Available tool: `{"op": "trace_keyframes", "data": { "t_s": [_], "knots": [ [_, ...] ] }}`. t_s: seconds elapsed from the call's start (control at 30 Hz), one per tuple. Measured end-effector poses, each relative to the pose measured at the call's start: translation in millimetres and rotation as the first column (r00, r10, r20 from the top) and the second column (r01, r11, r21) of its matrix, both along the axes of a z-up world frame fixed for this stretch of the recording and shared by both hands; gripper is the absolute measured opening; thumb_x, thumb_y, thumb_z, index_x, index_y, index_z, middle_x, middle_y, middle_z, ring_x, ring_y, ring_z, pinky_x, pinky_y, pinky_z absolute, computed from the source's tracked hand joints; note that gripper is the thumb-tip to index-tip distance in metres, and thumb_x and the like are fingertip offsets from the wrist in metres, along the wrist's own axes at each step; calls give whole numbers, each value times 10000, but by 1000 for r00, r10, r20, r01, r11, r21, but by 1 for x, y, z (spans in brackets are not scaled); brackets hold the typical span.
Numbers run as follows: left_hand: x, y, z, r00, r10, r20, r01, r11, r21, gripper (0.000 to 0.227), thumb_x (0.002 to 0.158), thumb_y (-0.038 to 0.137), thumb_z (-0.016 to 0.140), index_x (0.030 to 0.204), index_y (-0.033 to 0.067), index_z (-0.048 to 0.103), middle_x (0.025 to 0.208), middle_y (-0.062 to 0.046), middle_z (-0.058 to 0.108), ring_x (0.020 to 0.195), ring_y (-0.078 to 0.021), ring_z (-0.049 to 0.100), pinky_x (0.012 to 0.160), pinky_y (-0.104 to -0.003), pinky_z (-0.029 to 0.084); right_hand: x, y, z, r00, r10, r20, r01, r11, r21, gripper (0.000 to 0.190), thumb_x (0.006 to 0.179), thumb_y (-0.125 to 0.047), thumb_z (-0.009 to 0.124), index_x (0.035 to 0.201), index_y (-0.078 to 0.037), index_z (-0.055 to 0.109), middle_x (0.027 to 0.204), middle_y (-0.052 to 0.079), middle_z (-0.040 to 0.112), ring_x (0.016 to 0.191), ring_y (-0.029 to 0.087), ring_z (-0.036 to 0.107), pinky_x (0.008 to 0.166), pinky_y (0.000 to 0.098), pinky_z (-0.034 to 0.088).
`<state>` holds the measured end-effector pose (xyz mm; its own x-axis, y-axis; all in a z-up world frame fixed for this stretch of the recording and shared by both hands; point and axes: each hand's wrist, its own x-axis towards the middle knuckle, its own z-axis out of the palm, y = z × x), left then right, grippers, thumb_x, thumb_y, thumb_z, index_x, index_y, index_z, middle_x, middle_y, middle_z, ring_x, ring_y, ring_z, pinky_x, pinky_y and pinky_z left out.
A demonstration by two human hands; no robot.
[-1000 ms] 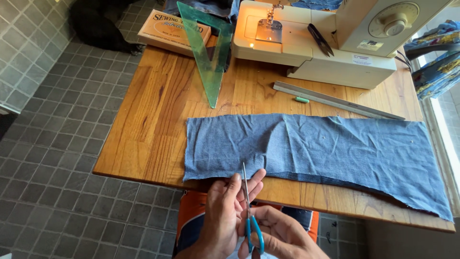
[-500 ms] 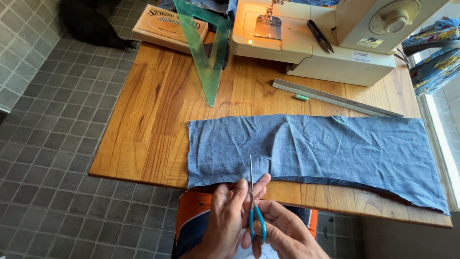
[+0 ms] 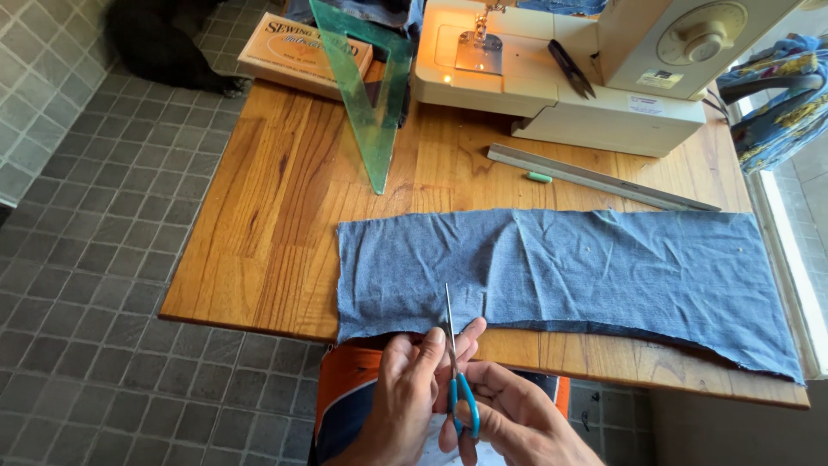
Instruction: The person uses blue-handled scissors to cut a long strip of blue denim fabric into smaller, roughly square pieces on a wooden table. The cut pieces are stacked to the left of the workspace as the cutting progresses.
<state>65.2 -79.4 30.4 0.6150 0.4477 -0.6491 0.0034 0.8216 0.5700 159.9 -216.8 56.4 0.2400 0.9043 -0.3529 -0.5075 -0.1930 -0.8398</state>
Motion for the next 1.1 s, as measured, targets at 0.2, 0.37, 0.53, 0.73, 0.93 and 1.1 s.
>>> {"op": "trace_keyframes", "data": {
  "t_s": [0.2,0.37,0.53,0.73,0.93,1.1],
  "knots": [
    [-3,-1,12,998,-44,-43,45,998,31,368,1157,304,576,1071,6,377,1483,-313,950,1498,-445,878,1029,-442,706,3,0,3,1000,18,-10,-17,998,57,521,1093,-312,740,1420,94,727,1035,263,817,844,256,750,744,353,636],
    [-4,-5,-17,998,-10,64,9,1000,20,372,1164,279,570,1014,48,320,1495,-393,903,1490,-511,854,1101,-488,687,6,-5,-5,998,52,41,-55,996,65,492,1108,-290,730,1417,92,714,1037,253,828,871,253,776,741,367,653],
    [-5,-7,-7,999,10,35,-9,1000,-22,357,1160,239,580,1007,46,321,1439,-428,916,1410,-490,903,1124,-465,688,3,-6,-5,999,10,-35,-8,998,59,482,1098,-247,743,1408,121,730,1078,283,827,902,266,792,730,372,655],
    [-12,-7,-3,996,-89,-4,89,995,44,373,1155,288,584,1011,17,371,1369,-286,988,1284,-334,936,855,-331,648,0,-11,-8,988,-67,-140,82,991,103,529,1099,-191,740,1505,139,659,1278,303,784,919,312,783,709,383,627],
    [-19,-6,-7,966,-217,-137,246,938,243,393,1119,429,591,964,74,530,1376,-75,1042,914,-103,784,724,-268,467,4,-12,-6,999,14,-36,-8,986,167,497,1131,-205,716,1487,137,656,1303,280,755,934,279,785,717,362,645],
    [-25,-7,-3,962,-227,-154,258,940,224,394,1125,419,593,973,86,447,1416,-94,1042,1053,-134,850,842,-296,527,3,-13,-4,996,-39,-79,47,993,111,455,1101,-150,739,1427,164,697,1269,343,797,892,324,816,681,372,649]
  ]
}}
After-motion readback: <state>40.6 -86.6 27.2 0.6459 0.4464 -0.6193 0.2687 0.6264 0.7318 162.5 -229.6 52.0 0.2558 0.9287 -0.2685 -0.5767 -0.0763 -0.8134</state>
